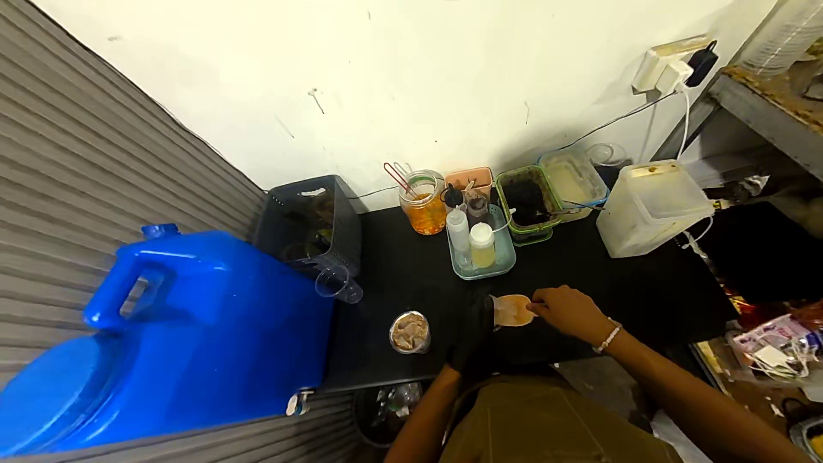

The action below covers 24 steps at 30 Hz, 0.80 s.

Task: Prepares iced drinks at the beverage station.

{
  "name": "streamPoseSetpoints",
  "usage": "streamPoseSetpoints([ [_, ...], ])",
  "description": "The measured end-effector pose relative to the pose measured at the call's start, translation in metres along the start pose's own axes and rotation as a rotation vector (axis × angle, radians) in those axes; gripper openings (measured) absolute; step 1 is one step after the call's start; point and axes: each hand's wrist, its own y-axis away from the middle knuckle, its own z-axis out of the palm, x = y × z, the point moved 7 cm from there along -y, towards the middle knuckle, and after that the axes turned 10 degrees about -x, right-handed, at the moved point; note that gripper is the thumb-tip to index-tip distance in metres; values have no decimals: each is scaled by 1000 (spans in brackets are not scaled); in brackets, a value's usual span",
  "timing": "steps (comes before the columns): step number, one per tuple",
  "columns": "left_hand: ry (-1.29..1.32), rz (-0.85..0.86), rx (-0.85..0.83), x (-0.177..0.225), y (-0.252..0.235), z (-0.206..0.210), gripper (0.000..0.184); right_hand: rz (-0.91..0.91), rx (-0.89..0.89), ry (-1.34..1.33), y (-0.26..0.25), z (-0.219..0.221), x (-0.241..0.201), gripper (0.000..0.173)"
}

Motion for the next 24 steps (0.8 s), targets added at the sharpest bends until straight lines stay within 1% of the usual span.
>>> streamPoseSetpoints([
  [2,-7,23,24,-1,0,0,42,10,-1,0,1,-1,2,45],
  [6,50,44,61,11,3,-10,38,12,7,-6,2,-4,8,45],
  [8,145,16,41,18,6,-16,39,12,4,-15,4,-6,10,44],
  [10,209,-61,47,23,6,-20,42,16,-4,-19,5,-4,14,45],
  [11,224,-176,60,37,5,-26,42,16,-1,-22,6,-4,15,45],
  [13,203,-611,-21,76,15,-41,36,17,13,-27,6,-6,18,44],
  [14,200,-806,-128,82,27,-44,37,20,16,-26,7,-7,18,44],
  [15,199,-880,-219,76,42,-46,38,20,22,-23,7,-8,18,43],
  [16,196,-817,-306,58,59,-47,39,19,26,-14,8,-10,17,43],
  [17,153,-573,-346,33,79,-47,39,18,30,1,9,-12,15,43],
  [18,94,-287,-320,8,92,-45,41,20,40,26,10,-13,13,44],
  [19,40,-606,-452,11,91,-44,42,23,52,58,11,-15,10,44],
  [20,23,-855,-496,17,84,-41,45,23,62,83,12,-15,7,44],
  [21,16,-865,-384,15,78,-39,43,20,64,93,12,-15,4,43],
  [22,-15,-688,-183,5,72,-36,40,17,65,92,11,-16,3,43],
  [23,-60,-525,-68,-1,66,-34,41,16,67,88,11,-17,4,43],
  [24,-77,-467,-53,2,59,-34,42,18,71,86,11,-18,5,42],
])
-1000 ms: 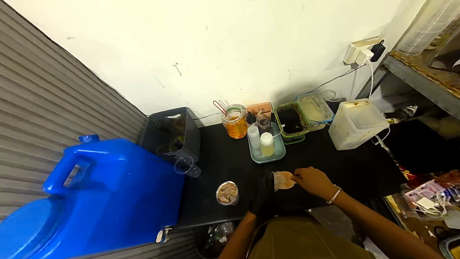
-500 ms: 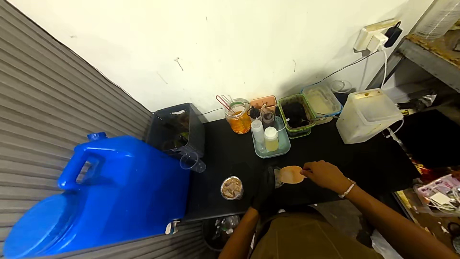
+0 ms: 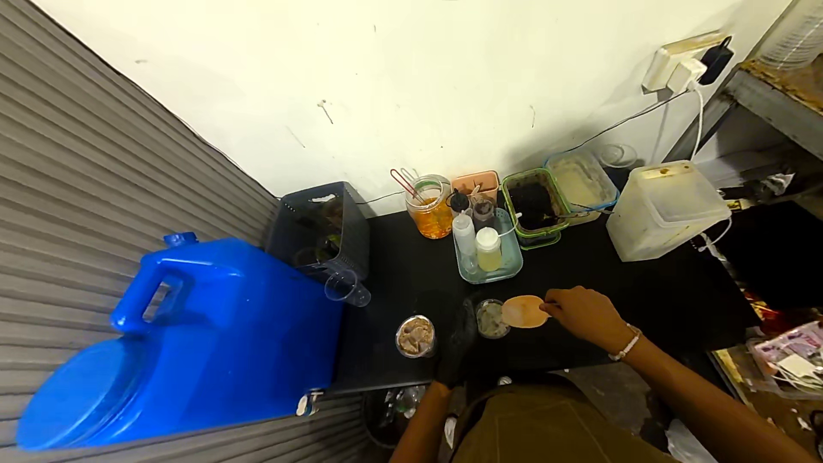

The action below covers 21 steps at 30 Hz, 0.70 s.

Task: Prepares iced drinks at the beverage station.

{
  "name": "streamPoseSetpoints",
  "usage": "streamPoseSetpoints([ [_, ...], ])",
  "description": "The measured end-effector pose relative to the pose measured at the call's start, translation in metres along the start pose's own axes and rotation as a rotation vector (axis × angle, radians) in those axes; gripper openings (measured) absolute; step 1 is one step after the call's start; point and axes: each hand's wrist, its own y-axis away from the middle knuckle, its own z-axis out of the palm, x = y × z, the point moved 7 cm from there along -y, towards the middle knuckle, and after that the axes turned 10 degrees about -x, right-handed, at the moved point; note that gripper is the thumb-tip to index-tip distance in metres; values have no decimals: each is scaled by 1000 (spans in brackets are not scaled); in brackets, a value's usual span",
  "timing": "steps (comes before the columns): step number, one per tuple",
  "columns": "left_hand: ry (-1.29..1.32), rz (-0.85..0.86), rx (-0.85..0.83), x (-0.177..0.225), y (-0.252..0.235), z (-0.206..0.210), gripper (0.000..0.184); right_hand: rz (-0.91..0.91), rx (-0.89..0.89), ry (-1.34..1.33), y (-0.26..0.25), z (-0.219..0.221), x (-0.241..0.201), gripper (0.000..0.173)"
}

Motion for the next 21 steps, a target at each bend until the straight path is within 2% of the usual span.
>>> streamPoseSetpoints([
  [2,11,-156,-198,37,-5,-10,46,4,13,-2,0,-1,2,42],
  [3,40,-55,-102,42,-11,-12,44,0,24,-9,-1,-1,4,42],
  [5,54,200,113,15,-30,-1,41,-8,36,-22,-4,1,9,43],
  [8,83,240,104,1,-37,4,42,4,45,-52,-8,3,15,42],
  [10,143,133,88,25,-24,-4,41,-1,50,-93,-9,3,19,42],
  [12,151,-169,-63,68,-6,-18,43,-7,63,-118,-9,2,24,42],
  [13,138,-269,-131,80,-1,-21,45,-8,64,-134,-9,2,26,42],
  [14,113,-269,-155,80,-2,-21,45,-10,65,-150,-10,2,29,42],
  [15,86,-131,-85,67,-7,-16,43,-16,67,-163,-10,1,31,42],
  [16,58,108,43,43,-16,-8,40,-19,70,-177,-9,0,34,42],
  [17,24,299,97,23,-28,0,40,-20,76,-187,-9,-1,36,42],
  [18,-37,405,90,6,-41,9,41,-18,79,-192,-9,-2,38,42],
  [21,-225,441,21,-3,-54,25,42,-17,78,-201,-12,-1,44,42],
])
